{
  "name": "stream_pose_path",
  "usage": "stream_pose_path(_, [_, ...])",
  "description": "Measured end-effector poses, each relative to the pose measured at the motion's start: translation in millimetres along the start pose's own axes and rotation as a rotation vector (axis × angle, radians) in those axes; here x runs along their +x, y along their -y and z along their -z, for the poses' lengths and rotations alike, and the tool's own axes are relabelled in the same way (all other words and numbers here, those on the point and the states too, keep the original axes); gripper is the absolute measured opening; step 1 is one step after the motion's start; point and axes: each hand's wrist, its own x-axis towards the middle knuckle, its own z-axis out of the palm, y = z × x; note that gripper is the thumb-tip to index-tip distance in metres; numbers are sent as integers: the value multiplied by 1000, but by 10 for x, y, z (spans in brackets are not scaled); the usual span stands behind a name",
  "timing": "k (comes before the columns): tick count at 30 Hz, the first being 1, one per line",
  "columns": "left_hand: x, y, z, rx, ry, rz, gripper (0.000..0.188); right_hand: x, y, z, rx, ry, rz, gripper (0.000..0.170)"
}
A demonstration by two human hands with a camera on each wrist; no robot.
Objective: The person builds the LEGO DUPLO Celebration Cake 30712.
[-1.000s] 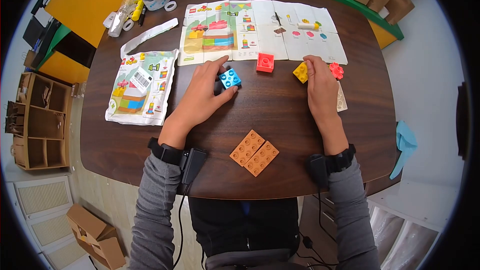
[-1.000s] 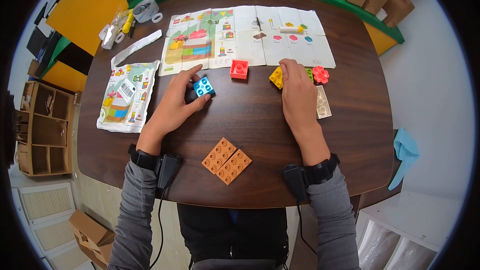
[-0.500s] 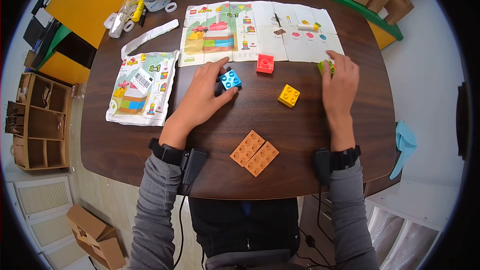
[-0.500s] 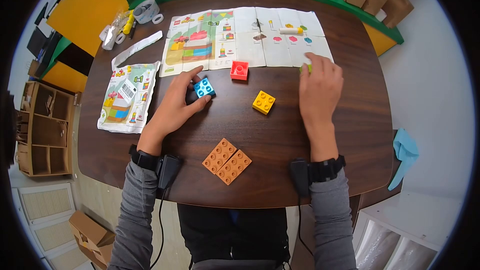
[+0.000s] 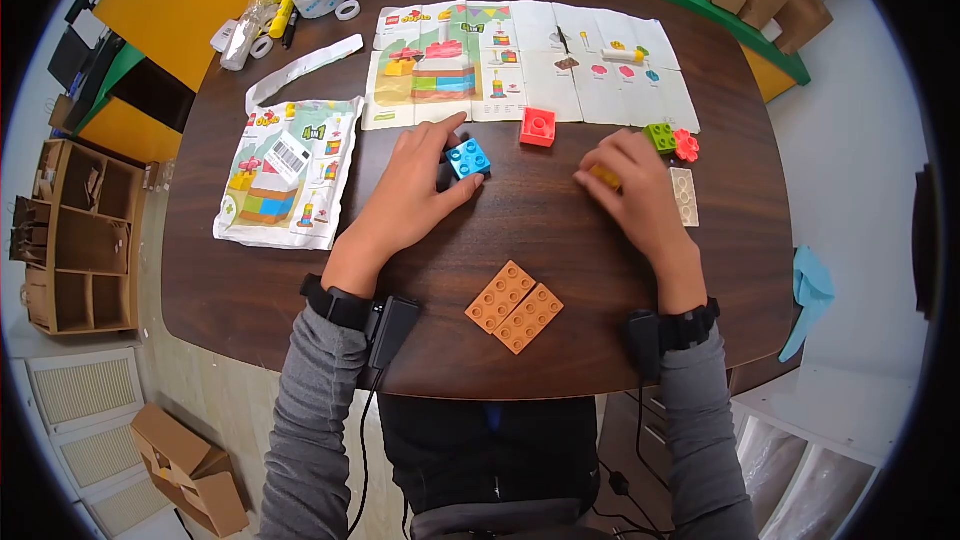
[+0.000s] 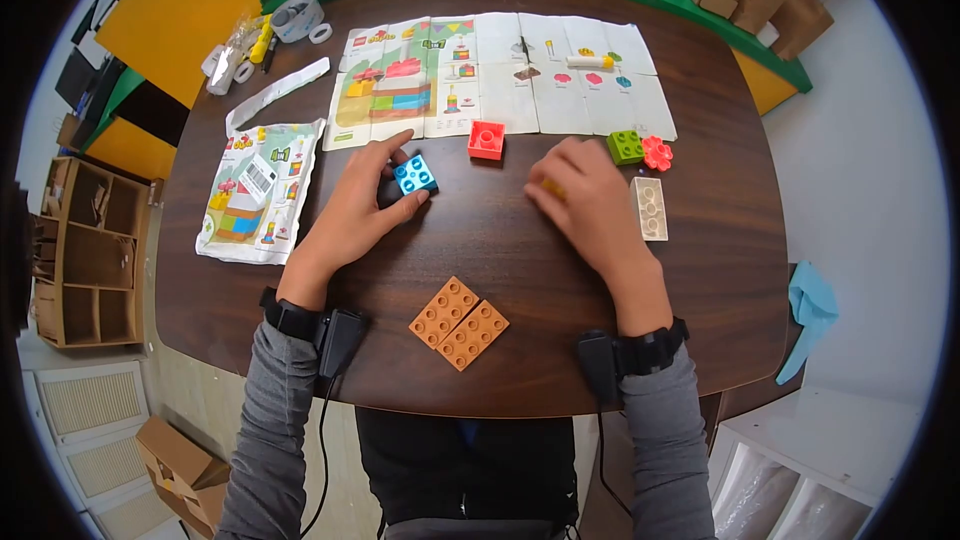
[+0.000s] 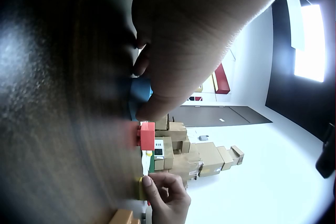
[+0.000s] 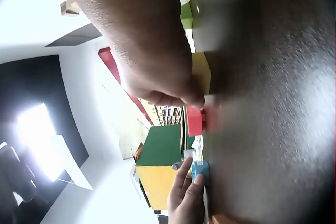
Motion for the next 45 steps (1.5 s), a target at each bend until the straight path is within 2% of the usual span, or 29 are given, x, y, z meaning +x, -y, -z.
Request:
stream_pose_path(1, [0, -8, 3, 4, 10, 19, 64, -4, -55, 13, -87, -86, -43, 16])
stream_pose_path(5, [-1, 9, -9, 0, 2, 3, 64, -26, -159, -2, -178, -154, -160, 21])
stream_pose_path(6, [0, 2, -5, -2, 5, 7, 63, -17, -138, 0, -179, -154, -159, 21])
stream_pose_path(8, [-2, 3, 2, -2, 6, 14, 63, 21, -35, -19, -207, -139, -27, 37])
stream_pose_path(9, [-1, 6, 1, -3, 2, 5, 63, 39, 17, -37, -206, -138, -25, 37])
stream_pose_path(12, [-3, 11, -12, -1, 1, -3, 63, 34, 128, -122, -126, 124, 79, 53])
stream_pose_path(16, [-4, 15, -10, -2, -1, 3, 64, 36, 146, -116, -79, 197, 66, 52])
stream_pose_path(18, [-2, 16, -9, 0, -1, -1, 64, 35, 133, -89, -9, 67, 42, 50])
stream_pose_path(19, [-2, 15, -9, 2, -1, -4, 64, 23, 137, -86, -9, 67, 41, 50])
stream_pose_path(21, [-2, 8, -2, 6, 4, 2, 64, -3, 154, -85, 40, 122, -14, 43])
stream_pose_path(25, [-1, 7, -1, 14, 9, 7, 64, 5, 155, -81, 63, 117, -29, 34])
stream_pose_path(27, [-2, 5, 1, 5, 9, 10, 64, 9, 174, -76, 152, 114, -98, 29])
stream_pose_path(34, [-2, 4, 5, -6, 13, 4, 62, -2, 191, 18, 197, 124, -83, 29])
stream_pose_path(37, [-3, -3, 5, 5, 13, 10, 61, 7, 216, 45, 331, 185, -155, 27])
stream_pose_path(39, [-3, 5, 3, 9, 10, 3, 61, 4, 215, 75, 469, 362, -276, 24])
stream_pose_path(40, [-5, 7, 1, 13, 7, -3, 61, 3, 197, 85, 470, 364, -274, 24])
stream_pose_path(42, [0, 0, 6, 14, 11, -3, 61, 3, 150, 110, 529, 596, -255, 21])
stream_pose_path(45, [-1, 3, 5, 17, 16, -2, 61, -26, 190, 161, 460, 694, -195, 18])
